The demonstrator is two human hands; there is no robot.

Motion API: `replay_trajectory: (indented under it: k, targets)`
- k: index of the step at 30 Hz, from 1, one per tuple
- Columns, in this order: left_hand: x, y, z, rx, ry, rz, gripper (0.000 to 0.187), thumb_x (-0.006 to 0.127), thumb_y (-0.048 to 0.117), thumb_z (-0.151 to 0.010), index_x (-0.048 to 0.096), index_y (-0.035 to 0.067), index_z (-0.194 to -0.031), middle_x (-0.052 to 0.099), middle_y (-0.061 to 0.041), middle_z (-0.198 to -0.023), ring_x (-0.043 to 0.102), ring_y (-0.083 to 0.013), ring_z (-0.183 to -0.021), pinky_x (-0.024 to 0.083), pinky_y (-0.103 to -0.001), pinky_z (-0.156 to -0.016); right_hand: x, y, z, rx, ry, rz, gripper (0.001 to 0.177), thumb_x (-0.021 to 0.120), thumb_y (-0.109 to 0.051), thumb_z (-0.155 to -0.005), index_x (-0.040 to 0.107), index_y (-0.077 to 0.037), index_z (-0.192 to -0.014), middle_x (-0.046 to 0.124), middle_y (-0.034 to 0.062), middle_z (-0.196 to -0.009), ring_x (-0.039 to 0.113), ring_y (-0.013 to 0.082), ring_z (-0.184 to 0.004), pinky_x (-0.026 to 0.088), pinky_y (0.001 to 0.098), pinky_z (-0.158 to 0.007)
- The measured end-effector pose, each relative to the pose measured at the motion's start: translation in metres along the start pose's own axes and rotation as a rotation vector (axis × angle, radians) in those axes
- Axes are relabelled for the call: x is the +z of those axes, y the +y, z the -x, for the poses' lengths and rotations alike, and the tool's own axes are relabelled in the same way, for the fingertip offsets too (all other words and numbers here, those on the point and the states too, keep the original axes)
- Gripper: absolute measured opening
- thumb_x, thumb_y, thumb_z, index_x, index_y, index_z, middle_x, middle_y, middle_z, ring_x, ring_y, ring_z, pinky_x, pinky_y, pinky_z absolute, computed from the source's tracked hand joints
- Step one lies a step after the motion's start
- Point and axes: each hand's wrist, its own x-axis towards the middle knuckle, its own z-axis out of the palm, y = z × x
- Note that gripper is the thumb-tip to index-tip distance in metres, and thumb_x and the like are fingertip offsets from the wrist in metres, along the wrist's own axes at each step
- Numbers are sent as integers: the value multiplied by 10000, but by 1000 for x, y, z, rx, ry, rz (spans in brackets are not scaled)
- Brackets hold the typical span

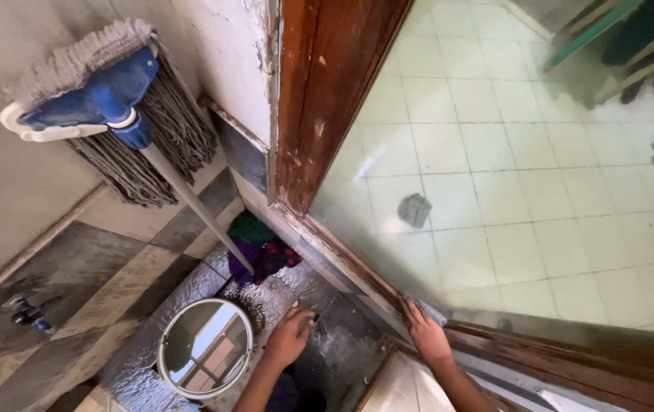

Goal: Cleaning a glass window or door panel with a damp cloth.

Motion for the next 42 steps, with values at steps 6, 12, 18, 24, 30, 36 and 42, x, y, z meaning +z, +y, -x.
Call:
replay_trajectory:
  k: [6, 12, 18, 24, 30, 36, 42]
  targets:
    - [-30, -2, 12, -76, -5, 81, 268, 664, 234, -932, 710, 108, -1164, 638, -109, -1308, 633, -340, -1170, 544, -390, -948, 13, -18, 26, 189, -26, -332, 445, 497, -176, -949, 596, 19, -1336, 468, 196, -1523, 407, 349, -1401, 271, 464, -1188]
    - [-46, 37, 12, -104, -77, -28, 295, 655, 213, -938, 718, 122, -1212, 681, -99, -1253, 667, -318, -1120, 536, -350, -942, -47, -1, 70, 532, 420, -860, 559, 577, -39, -822, 586, -139, -1371, 635, 61, -1359, 582, 262, -1210, 407, 413, -1079]
    - [-13, 75, -10, 25, -137, 352, 301, 660, 239, -961, 700, 79, -1213, 739, -86, -1204, 744, -212, -1084, 566, -314, -932, -89, -16, 105, 880, 887, -2637, 394, 663, -8, -923, 582, -11, -1308, 701, 140, -1231, 667, 305, -1152, 450, 413, -1022]
    - [29, 108, -6, -253, -446, 584, 428, 617, 401, -961, 701, 141, -1291, 747, -28, -1204, 697, -200, -1043, 516, -362, -890, -139, -20, 147, 1015, 925, -3637, 375, 540, -316, -951, 605, -97, -1249, 642, 105, -1279, 592, 351, -1190, 424, 575, -1051]
    - [20, 219, 53, -332, -692, 732, 478, 602, 458, -962, 620, 162, -1338, 703, 0, -1241, 708, -161, -1095, 599, -354, -932, -164, -9, 197, 756, 1377, -3703, 501, 412, -417, -975, 627, -115, -1312, 653, 90, -1345, 582, 316, -1244, 399, 518, -1089]
    - [47, 264, 84, -136, -515, 651, 272, 734, 272, -957, 699, 44, -1100, 751, -44, -1016, 659, -126, -909, 504, -314, -784, -176, -9, 236, 671, 1289, -3605, 640, 401, -575, -1015, 607, -55, -1326, 628, 147, -1351, 568, 344, -1243, 396, 520, -1113]
    - [61, 239, 85, 153, -313, 736, 113, 732, 58, -913, 682, 19, -1006, 780, -91, -936, 713, -129, -865, 563, -268, -784, -200, -19, 293, 448, 1286, -3404, 562, 588, -435, -929, 624, -13, -1299, 706, 159, -1279, 662, 304, -1165, 502, 479, -1015]
